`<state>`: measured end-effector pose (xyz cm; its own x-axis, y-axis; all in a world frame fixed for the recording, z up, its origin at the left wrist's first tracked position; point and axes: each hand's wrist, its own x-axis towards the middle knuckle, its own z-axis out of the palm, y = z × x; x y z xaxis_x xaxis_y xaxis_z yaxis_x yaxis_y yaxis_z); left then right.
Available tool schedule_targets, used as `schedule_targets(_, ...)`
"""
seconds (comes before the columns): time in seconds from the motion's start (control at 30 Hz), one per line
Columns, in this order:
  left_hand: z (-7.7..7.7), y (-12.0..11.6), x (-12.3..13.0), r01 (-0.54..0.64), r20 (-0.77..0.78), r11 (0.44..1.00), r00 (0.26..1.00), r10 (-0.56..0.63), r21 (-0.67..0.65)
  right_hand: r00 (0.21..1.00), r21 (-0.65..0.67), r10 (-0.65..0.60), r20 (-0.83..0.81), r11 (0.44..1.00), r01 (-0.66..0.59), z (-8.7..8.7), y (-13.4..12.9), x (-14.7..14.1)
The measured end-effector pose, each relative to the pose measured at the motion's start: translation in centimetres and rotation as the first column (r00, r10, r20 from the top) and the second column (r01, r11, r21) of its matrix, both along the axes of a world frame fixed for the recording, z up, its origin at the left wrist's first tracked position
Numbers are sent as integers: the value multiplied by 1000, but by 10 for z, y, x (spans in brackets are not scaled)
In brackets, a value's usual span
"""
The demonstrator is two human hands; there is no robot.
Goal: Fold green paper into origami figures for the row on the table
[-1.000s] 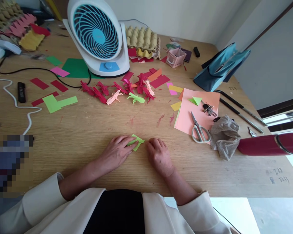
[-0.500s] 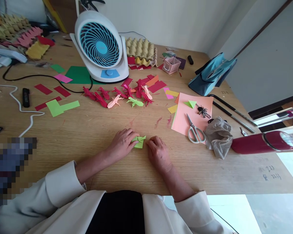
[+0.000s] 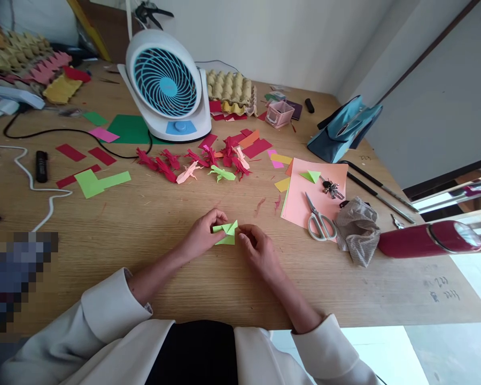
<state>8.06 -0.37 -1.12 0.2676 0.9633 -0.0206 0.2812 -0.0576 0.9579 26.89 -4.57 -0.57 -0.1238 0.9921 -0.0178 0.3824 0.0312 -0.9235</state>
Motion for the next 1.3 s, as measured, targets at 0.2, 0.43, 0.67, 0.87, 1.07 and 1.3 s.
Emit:
schedule_targets(0.2,-2,2,-2,15,248,997,969,6,-82,982,-137,101,-163,983,-124,9,23,-18)
schedule_targets(0.43,4,2,-6,75,227,996,972,-60,-56,997,-73,-3,-76,997,-3,-8,27,-30)
schedule_targets(0.67,2,-1,-5,10,108,1000,994,-11,11,998,-18,61,-32,998,-61,-5,19,-31)
schedule_targets(0.87,3,-2,-5,27,172,999,985,-24,-16,997,5,70,-26,998,-70,-4,17,-32)
schedule_targets(1.07,3,-3,-6,-7,199,1000,980,12,-23,995,26,95,24,995,-96,-7,14,-32)
schedule_targets(1.3,1,-4,-5,-34,173,999,984,34,-1,995,17,92,33,996,-93,-3,14,-34)
